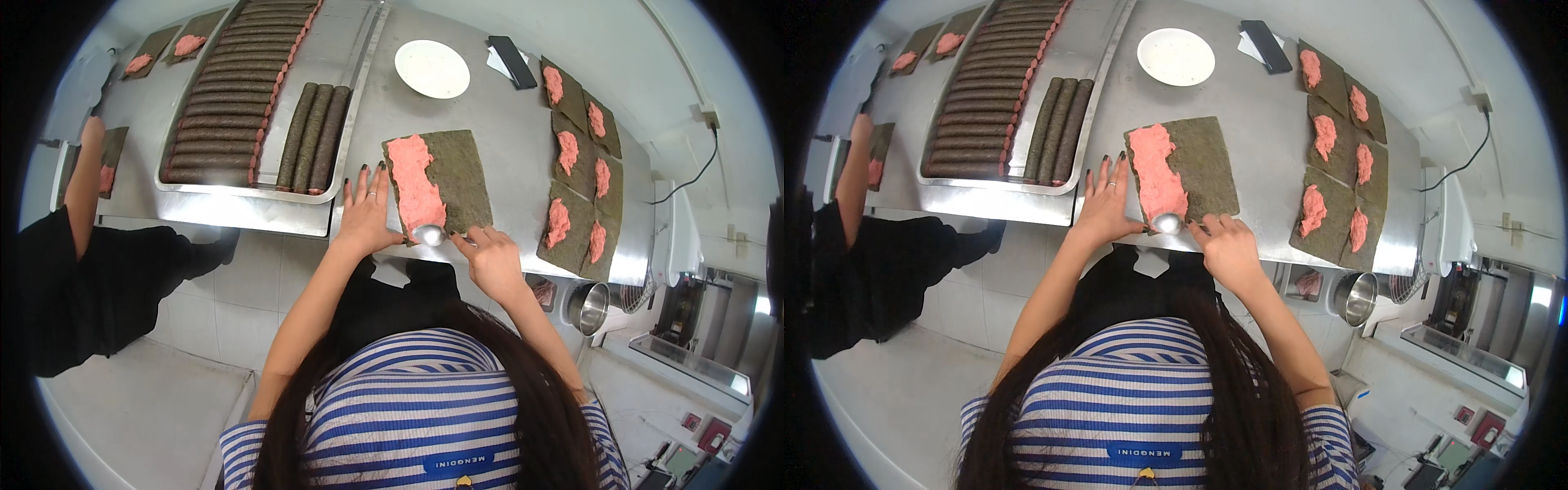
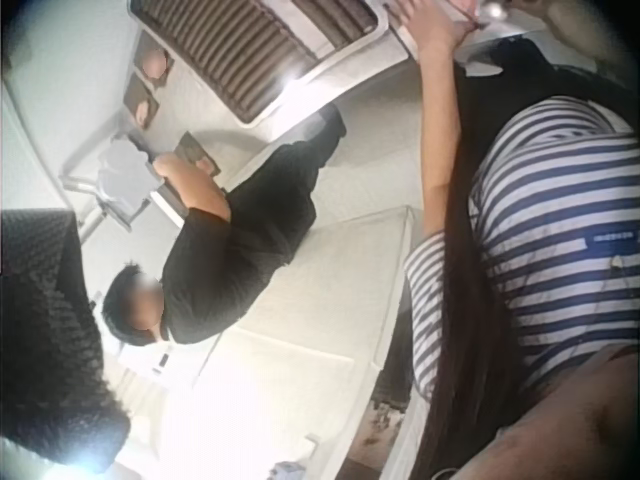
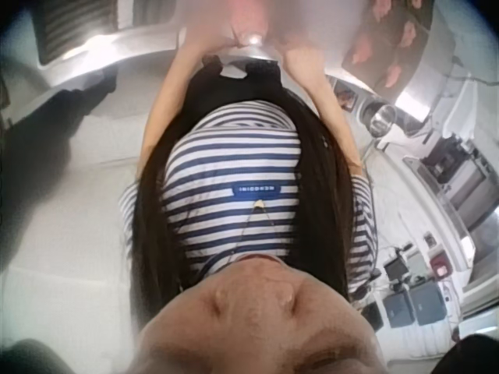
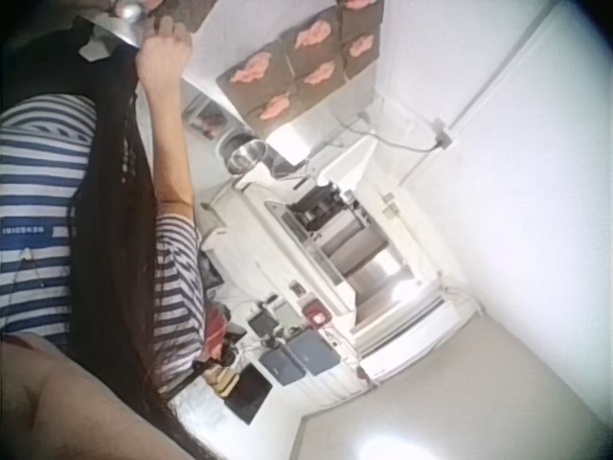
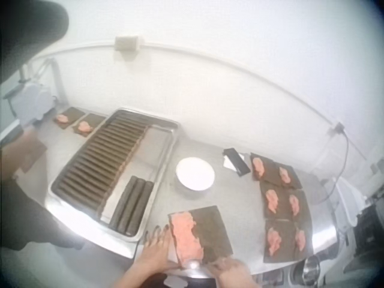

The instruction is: The person spreads a pink filling onto sheets of nori using a spoon, then rolls the nori into cylindrical sushi rolls. The person places the completed rolls onto a metal tray and repeats the process with additional nori sheets.

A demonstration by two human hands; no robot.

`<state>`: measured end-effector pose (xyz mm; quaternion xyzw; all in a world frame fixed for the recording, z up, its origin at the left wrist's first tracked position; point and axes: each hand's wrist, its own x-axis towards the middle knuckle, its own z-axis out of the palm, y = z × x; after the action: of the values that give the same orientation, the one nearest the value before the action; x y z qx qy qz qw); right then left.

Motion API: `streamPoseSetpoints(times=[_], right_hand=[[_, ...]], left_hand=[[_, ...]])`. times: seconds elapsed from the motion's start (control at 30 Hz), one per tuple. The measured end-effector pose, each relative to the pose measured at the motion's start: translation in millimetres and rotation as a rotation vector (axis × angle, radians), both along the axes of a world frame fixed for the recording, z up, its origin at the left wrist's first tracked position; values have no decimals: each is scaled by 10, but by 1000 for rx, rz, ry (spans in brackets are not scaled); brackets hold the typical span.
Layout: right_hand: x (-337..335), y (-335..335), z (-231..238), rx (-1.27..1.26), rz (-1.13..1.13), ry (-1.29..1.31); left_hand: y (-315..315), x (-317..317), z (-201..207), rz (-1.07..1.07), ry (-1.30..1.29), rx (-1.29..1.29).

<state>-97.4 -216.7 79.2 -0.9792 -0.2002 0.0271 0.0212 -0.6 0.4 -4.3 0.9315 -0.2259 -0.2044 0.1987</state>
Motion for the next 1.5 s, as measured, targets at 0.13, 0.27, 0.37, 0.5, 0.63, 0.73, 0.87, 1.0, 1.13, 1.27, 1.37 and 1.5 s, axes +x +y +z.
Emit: streamPoseSetpoints(times=[0.13,0.27,0.37,0.5,0.63,0.73,0.87,1.0,1.13,1.27,1.37,1.5], right_hand=[[82,-24,-110,-50,23,-56],[148,-70,-87,-35,-75,-46],[108,-47,-17,-39,-110,24],[41,-29,-88,-39,-70,37],[50,-43,-95,-97,-79,61],[73,-89,-70,-110,-81,85],[107,-178,-47,-116,-88,114],[132,-309,-27,-78,-98,113],[207,-517,94,18,-103,119],[287,-517,119,104,-51,66],[375,-369,3,93,66,12],[587,-254,-244,64,128,-28]], left_hand=[[-5,9,49,-5,14,6],[-11,13,45,-13,5,35],[-7,17,48,-13,6,40],[-9,18,25,-19,-6,36],[-31,20,64,-6,5,72],[-28,18,89,-2,18,77],[-31,22,81,-8,19,81],[-33,28,89,-14,19,86],[-26,26,67,-8,11,78],[-30,20,74,-17,4,86],[-37,26,70,-25,-3,85],[-35,27,77,-20,1,81]])
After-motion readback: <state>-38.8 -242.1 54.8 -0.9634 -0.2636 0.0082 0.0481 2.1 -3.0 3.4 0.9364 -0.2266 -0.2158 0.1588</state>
